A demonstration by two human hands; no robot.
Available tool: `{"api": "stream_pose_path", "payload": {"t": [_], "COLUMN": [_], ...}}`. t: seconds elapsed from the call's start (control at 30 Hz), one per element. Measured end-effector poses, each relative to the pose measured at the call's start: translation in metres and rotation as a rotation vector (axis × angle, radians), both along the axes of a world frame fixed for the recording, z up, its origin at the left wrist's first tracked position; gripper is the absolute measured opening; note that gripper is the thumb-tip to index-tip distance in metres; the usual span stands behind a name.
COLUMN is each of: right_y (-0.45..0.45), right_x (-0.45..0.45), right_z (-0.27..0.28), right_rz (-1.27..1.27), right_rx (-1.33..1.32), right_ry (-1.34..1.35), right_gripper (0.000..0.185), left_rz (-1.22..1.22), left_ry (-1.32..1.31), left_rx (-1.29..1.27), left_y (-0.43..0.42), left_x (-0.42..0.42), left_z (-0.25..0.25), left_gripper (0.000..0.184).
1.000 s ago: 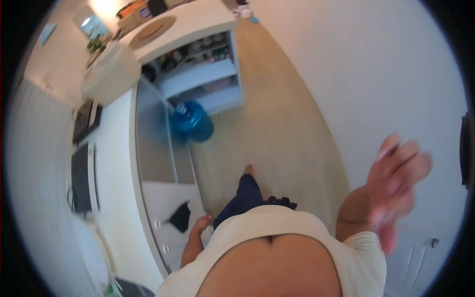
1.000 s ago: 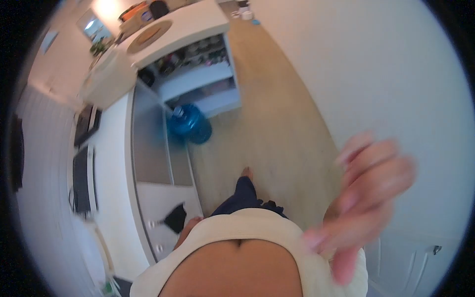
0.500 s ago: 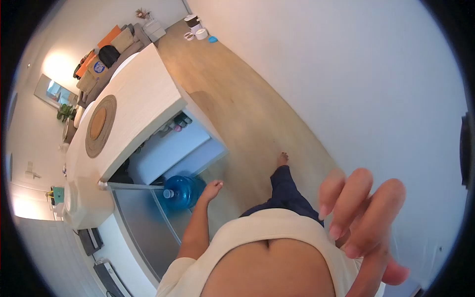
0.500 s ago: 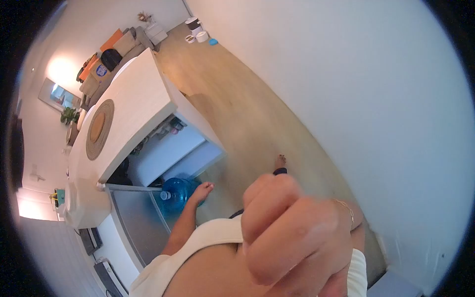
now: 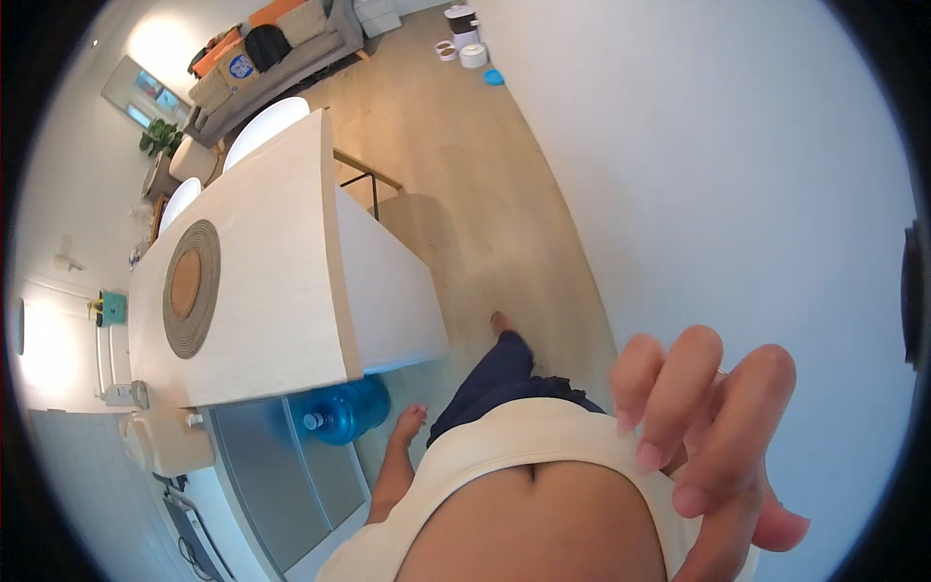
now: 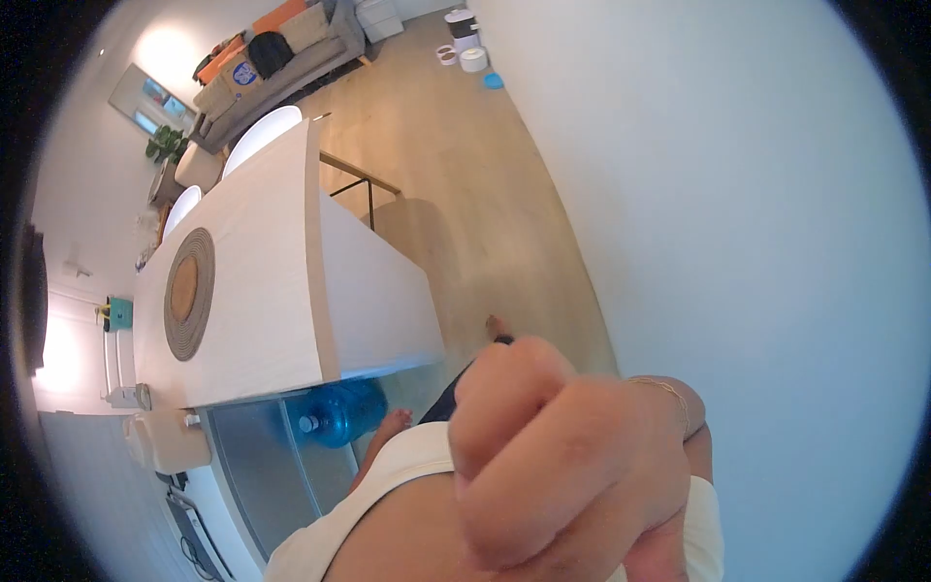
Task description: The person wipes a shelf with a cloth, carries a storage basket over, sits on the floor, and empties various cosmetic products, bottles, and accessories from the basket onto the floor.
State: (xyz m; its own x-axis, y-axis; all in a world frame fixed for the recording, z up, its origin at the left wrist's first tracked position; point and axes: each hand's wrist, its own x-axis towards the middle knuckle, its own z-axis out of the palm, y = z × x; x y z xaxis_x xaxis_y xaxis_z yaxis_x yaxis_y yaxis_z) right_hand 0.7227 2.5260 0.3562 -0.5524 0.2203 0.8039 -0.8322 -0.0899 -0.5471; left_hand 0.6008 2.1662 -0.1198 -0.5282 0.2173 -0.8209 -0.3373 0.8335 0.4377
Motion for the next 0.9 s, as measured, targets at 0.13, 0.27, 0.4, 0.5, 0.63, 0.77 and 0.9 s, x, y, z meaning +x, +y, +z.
{"api": "stream_pose_path", "payload": {"t": [0.13,0.27,0.4,0.5,0.63,0.77,0.9], "right_y": [0.071,0.144,0.194,0.241,0.320,0.403,0.423], "right_x": [-0.093,-0.185,-0.261,-0.321,-0.414,-0.532,-0.664], "right_z": [-0.015,-0.011,-0.008,-0.013,-0.028,-0.015,-0.002], "right_rz": [0.114,0.283,0.142,0.132,0.423,0.684,0.959], "right_rx": [-0.029,0.027,-0.070,-0.072,0.102,0.157,-0.265], "right_ry": [0.010,-0.022,-0.015,0.000,-0.049,-0.053,0.276], "right_gripper": [0.051,0.051,0.054,0.056,0.059,0.058,0.075], "left_rz": [-0.121,-0.472,-0.466,-0.366,-0.258,-0.120,-0.011], "left_ry": [-0.037,-0.005,0.196,0.318,0.391,0.499,0.277], "left_rx": [-0.004,0.142,-0.028,0.127,0.364,0.383,0.117], "left_y": [0.038,0.110,0.244,0.352,0.454,0.488,0.443], "left_x": [-0.031,-0.121,-0.281,-0.391,-0.501,-0.570,-0.570], "left_z": [-0.063,-0.105,-0.051,0.001,0.044,0.045,0.006], "left_gripper": [0.037,0.037,0.040,0.041,0.040,0.040,0.041]}}
